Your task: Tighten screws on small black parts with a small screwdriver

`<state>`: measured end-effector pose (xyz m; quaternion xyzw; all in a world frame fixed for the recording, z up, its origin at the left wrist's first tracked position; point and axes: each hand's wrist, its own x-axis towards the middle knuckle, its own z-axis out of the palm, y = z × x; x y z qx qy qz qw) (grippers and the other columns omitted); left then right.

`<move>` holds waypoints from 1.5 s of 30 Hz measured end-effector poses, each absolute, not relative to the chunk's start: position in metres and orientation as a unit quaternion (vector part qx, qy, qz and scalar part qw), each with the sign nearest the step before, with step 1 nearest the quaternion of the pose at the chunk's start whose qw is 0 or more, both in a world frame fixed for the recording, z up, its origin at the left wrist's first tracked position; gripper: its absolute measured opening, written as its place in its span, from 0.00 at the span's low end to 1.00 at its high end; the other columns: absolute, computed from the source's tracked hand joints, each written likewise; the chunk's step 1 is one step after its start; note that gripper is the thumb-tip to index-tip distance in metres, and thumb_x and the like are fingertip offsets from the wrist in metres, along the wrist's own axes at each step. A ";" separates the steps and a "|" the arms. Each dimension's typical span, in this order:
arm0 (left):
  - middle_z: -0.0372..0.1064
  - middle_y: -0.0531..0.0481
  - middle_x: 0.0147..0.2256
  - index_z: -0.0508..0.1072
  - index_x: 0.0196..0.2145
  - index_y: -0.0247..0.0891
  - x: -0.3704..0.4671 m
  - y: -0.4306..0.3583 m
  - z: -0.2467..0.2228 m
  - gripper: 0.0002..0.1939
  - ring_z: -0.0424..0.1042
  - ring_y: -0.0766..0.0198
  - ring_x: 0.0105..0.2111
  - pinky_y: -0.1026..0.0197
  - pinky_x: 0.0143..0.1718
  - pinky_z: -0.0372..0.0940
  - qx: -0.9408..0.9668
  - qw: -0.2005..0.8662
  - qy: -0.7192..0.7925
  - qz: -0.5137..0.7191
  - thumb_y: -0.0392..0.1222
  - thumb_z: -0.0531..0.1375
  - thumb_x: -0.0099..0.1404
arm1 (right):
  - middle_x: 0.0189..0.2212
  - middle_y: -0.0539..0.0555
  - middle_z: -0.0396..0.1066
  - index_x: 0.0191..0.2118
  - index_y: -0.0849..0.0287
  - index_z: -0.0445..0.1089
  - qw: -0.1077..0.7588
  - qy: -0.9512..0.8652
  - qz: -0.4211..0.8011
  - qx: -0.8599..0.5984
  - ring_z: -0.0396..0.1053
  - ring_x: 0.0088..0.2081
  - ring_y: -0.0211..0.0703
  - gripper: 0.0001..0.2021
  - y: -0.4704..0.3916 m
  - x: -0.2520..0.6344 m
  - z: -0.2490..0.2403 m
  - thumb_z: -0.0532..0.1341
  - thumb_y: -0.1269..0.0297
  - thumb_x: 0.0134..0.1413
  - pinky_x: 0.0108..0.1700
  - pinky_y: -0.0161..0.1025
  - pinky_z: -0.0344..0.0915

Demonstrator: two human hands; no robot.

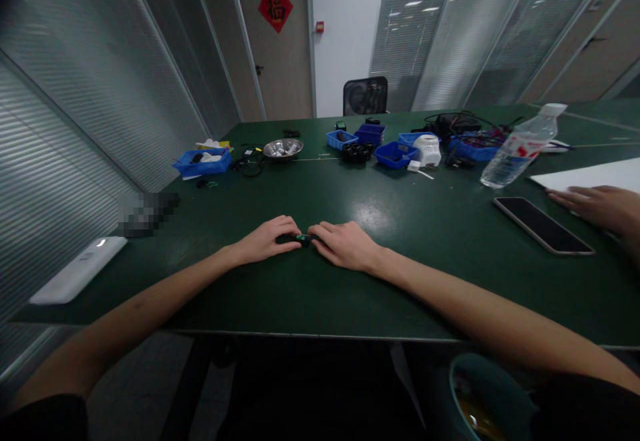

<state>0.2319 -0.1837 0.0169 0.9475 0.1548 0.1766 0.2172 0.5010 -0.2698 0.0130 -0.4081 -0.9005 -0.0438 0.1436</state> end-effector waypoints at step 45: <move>0.70 0.46 0.43 0.72 0.44 0.39 0.229 -0.184 0.021 0.09 0.68 0.56 0.45 0.55 0.47 0.64 0.947 0.220 0.171 0.160 0.47 0.60 0.74 | 0.33 0.52 0.77 0.48 0.59 0.74 0.188 -0.891 -0.036 -0.412 0.68 0.27 0.37 0.12 -0.276 0.501 0.018 0.56 0.62 0.67 0.29 0.36 0.53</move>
